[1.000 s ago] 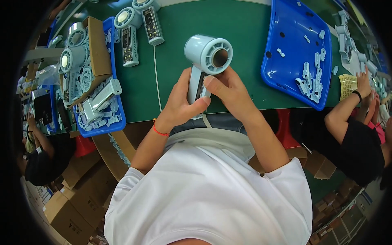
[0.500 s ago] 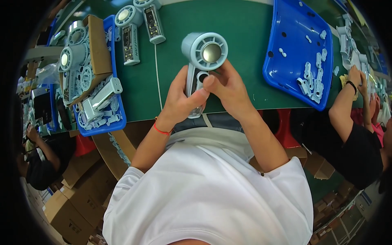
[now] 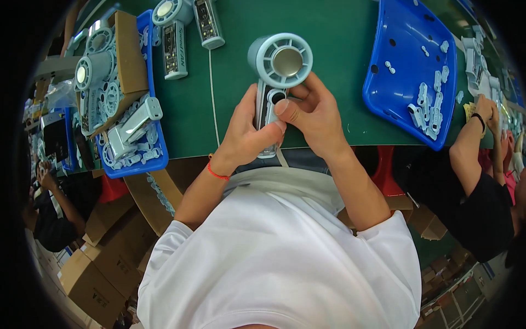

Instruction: Assembling components for handheld fans on a factory production line.

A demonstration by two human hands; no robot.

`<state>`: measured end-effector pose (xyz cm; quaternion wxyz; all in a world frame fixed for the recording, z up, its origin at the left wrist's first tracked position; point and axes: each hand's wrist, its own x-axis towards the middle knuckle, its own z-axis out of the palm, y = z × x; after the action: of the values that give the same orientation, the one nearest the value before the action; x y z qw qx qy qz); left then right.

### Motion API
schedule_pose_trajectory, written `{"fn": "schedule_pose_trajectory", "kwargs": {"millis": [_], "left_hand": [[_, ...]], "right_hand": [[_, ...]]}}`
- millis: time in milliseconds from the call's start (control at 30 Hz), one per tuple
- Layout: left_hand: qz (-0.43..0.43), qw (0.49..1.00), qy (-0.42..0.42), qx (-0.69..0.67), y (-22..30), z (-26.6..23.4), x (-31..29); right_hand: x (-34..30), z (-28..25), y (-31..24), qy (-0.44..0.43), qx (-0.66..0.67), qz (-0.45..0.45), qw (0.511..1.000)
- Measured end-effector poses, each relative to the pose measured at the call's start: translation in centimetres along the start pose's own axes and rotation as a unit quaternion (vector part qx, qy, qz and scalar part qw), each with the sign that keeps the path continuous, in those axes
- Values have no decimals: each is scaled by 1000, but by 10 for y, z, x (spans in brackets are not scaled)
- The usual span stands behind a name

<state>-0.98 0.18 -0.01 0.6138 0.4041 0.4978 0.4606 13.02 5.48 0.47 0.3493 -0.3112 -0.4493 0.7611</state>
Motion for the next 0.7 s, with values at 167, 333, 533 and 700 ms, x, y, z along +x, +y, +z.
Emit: {"fn": "schedule_pose_trajectory", "kwargs": {"millis": [167,333,533,700], "left_hand": [[150,979,26,134,9,15,-8],[208,878,86,422,44,7,-14],[236,829,123,491,134,4,73],[196,720,185,639,142,-45,259]], "right_hand": [[-7,1,1,3,-111,41,993],[-26,-9,0,63,-64,-19,996],[-25,-38,9,28,290,-67,954],[-8,-34,-1,-21,-71,-271,960]]}}
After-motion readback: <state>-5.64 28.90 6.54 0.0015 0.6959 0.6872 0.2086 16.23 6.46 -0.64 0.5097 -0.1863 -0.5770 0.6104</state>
